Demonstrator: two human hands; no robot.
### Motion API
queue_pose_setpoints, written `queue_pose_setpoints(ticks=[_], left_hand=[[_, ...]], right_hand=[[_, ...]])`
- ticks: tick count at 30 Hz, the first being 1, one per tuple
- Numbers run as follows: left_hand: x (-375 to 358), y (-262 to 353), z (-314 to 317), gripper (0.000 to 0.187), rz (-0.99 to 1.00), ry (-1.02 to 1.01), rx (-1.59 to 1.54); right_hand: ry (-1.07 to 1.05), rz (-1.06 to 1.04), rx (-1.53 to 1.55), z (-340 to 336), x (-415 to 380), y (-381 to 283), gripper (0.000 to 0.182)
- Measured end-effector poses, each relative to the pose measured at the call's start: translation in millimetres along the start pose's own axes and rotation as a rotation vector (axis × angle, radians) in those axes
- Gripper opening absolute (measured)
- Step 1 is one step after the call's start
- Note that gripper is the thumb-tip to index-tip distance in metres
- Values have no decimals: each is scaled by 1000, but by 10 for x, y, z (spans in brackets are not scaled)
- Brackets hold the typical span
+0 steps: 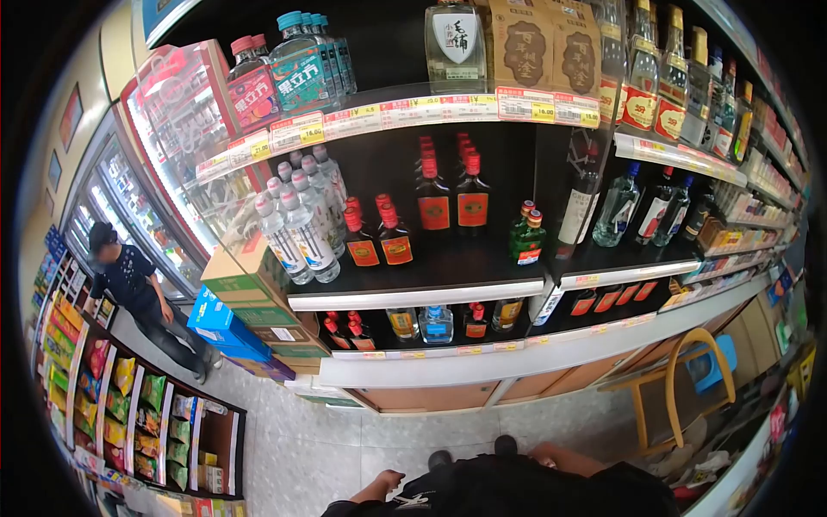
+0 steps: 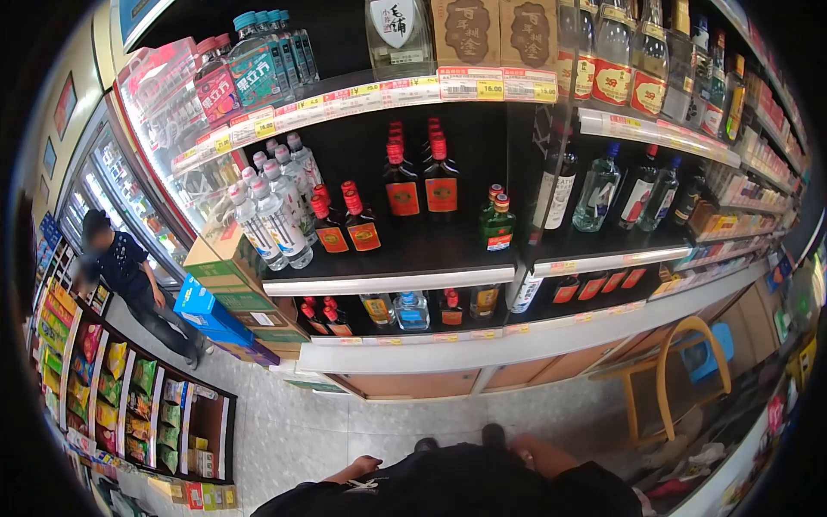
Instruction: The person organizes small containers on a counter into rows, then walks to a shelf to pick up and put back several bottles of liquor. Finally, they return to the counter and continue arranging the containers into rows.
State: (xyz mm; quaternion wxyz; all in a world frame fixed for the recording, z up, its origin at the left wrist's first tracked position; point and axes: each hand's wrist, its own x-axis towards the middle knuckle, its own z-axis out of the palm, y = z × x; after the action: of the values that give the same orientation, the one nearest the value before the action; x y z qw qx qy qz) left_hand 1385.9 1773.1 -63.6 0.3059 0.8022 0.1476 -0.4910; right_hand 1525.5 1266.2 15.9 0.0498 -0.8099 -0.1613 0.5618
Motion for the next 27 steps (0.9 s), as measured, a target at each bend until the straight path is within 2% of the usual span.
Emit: queue_pose_setpoints(ticks=[1,2,3,4,7,8,9,11,13,15,18,19,20,21,23,25,27], left_hand=[[11,10,42,47,-51,-6,9],[35,8,87,47,-55,-6,4],[58,13,119,36,51,47,-92],[45,41,138,35,157,101,-188],[-31,320,207,38,191,175,-322],[-218,612,140,41,17,156,-490],[-226,724,128,41,12,158,-493],[-230,843,135,42,-66,158,-640],[-341,959,132,42,-68,176,-641],[-316,1014,124,43,-87,191,-666],[-315,898,202,43,-111,201,-673],[-174,676,251,42,59,191,-464],[-185,635,220,42,225,178,-252],[-182,628,224,42,225,180,-249],[-302,723,229,41,-172,164,-524],[-308,629,241,41,-147,180,-502],[-100,333,363,41,144,238,-308]], right_hand=[[-5,-3,-4,-27,-52,43,35],[4,13,119,-66,-89,79,33],[14,29,242,-99,-101,118,35],[10,25,235,-97,-88,187,35],[32,-33,262,-114,-159,264,36],[52,96,456,-194,-377,159,37],[72,229,650,-236,-492,110,38],[22,197,628,-42,-110,440,38],[-13,161,604,100,228,692,39],[-62,212,366,49,369,798,34],[-70,273,377,-249,76,569,36],[-70,270,377,-293,13,539,36],[-22,230,503,-329,-30,514,36],[27,188,628,-355,-40,501,38],[87,127,635,-286,133,574,42],[143,68,638,-324,153,560,45],[78,122,512,-527,-119,300,48]])
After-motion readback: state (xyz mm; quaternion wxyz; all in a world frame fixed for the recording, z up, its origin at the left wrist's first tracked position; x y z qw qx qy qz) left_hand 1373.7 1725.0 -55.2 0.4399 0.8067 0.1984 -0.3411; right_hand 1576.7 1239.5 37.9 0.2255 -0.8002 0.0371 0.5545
